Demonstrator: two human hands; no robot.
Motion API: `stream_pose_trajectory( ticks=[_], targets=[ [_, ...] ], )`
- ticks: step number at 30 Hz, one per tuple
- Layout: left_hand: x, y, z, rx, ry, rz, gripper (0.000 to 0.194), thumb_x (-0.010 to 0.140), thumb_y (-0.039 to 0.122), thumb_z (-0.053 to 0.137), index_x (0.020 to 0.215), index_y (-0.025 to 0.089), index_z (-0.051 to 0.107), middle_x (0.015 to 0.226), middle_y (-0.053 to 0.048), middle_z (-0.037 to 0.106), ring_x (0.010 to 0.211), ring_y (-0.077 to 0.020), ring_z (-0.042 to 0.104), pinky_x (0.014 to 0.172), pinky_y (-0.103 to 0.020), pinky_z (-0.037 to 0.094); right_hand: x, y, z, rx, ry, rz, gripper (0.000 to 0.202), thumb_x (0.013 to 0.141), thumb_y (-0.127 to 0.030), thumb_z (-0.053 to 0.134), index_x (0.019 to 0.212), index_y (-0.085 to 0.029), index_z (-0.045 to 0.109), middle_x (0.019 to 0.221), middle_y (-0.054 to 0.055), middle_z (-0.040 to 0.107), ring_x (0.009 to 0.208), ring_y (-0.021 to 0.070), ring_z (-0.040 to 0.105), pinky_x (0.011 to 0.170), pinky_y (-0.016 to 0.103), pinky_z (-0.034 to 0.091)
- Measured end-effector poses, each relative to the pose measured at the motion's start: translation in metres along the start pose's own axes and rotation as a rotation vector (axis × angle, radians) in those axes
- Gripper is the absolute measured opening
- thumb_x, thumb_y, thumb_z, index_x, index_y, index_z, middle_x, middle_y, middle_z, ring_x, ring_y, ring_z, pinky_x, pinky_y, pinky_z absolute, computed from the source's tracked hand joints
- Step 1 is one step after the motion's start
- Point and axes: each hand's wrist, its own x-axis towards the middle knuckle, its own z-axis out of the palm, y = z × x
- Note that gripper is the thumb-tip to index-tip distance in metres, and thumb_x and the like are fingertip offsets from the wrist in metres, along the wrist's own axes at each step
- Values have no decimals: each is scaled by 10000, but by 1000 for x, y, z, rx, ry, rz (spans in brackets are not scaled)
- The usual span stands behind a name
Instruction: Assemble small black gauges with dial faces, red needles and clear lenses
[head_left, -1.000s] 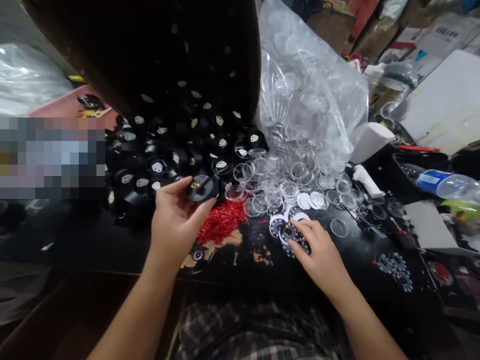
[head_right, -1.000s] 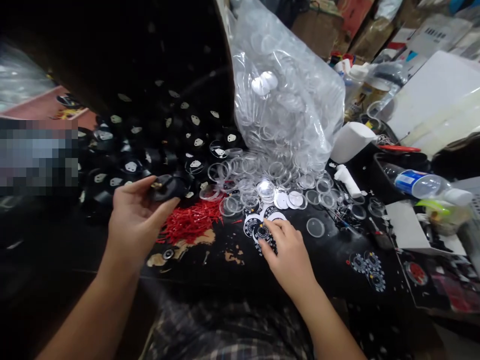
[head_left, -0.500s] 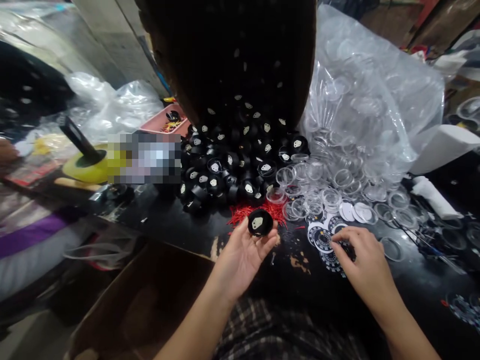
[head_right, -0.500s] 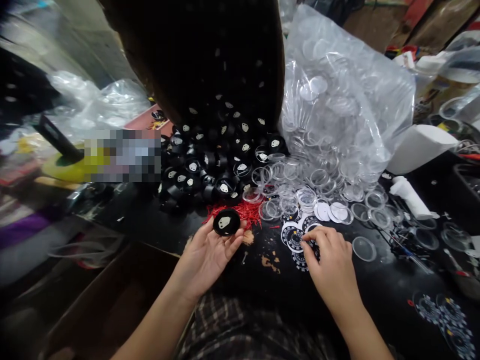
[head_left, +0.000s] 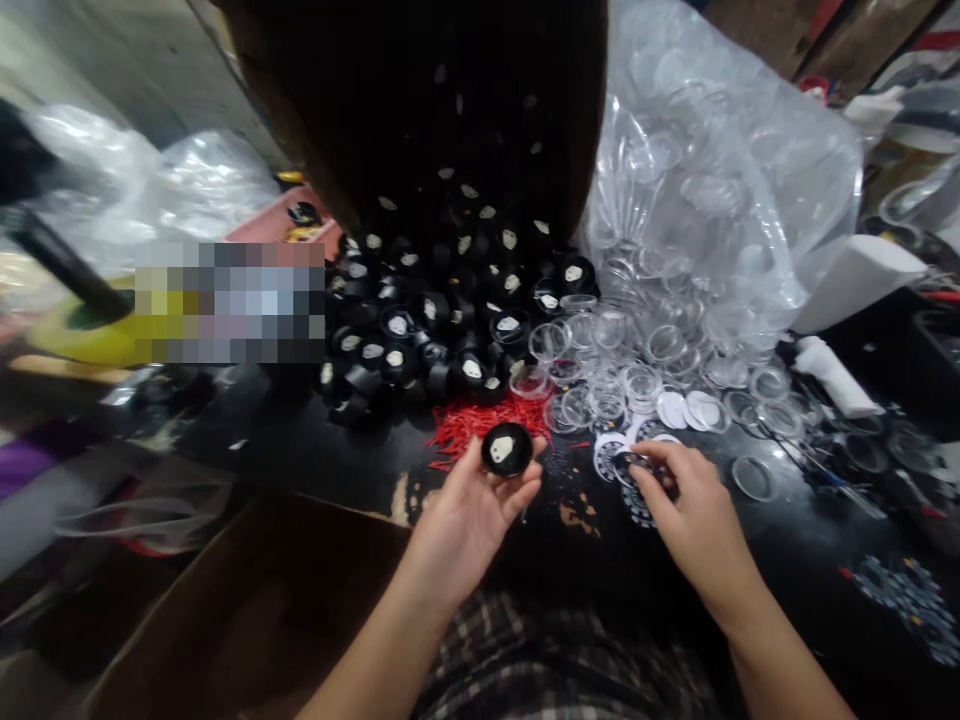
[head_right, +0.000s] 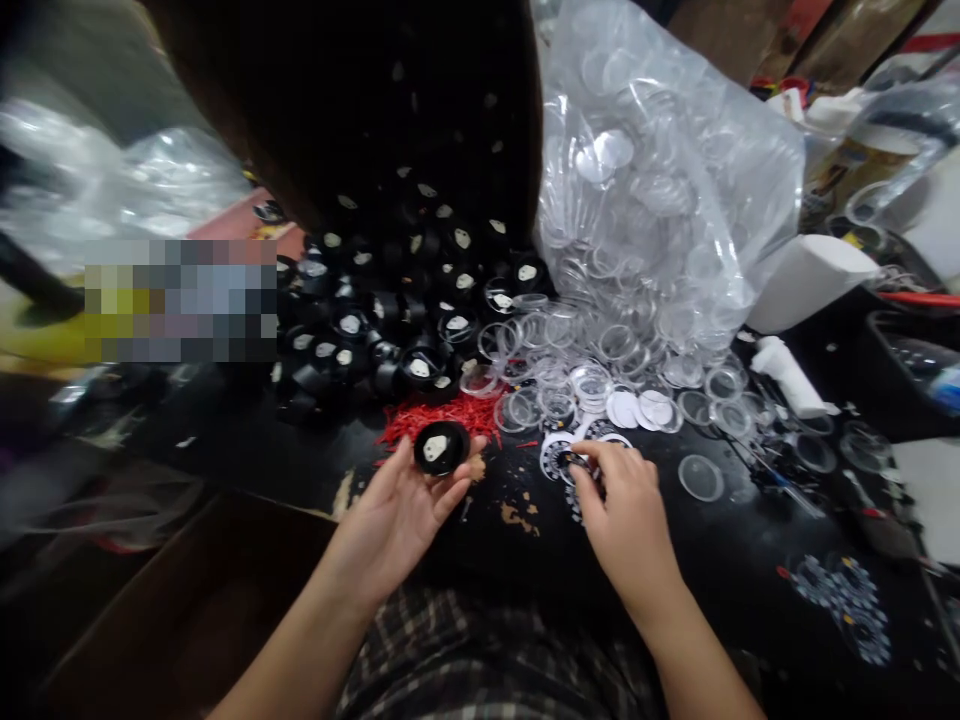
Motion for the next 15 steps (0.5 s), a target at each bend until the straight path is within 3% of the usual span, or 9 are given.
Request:
stream_pose_trajectory(
  ticks=[4, 7, 11, 15],
  targets=[
    [-3, -18, -1, 69, -72, -23, 330, 978, 325, 477, 1111, 108, 688, 1107, -172, 733, 765, -183, 732, 705, -276, 627, 2, -15, -6, 468, -120, 191, 203, 893, -316, 582, 1042, -222, 682, 975, 36, 712, 860, 188, 650, 785, 333, 509],
    [-3, -31, 0, 60, -159, -51, 268, 889, 358, 642, 1055, 158, 708, 991, -107, 757, 766, -192, 730, 717, -290, 626, 1, -22, -9, 629, -194, 251, 198, 883, -323, 606, 1025, -218, 698, 906, 19, 718, 769, 162, 656, 702, 291, 529],
    [-1, -37, 1, 98, -168, -7, 299, 870, 359, 673, 1086, 156, 710, 1114, -131, 734, 835, -184, 721, 766, -277, 608, -4, -26, -14, 600, -143, 219, 182, 890, -325, 619, 1014, -231, 713, 925, 19, 730, 811, 168, 667, 737, 298, 538],
    [-3, -41, 2, 184, -173, -6, 326, 862, 349, 688, 1156, 209, 706, 1104, -98, 740, 886, -193, 720, 808, -287, 599, -5, -39, -15, 503, -66, 62, 157, 915, -260, 594, 1011, -263, 719, 946, 8, 718, 854, 158, 659, 775, 285, 530]
  ],
)
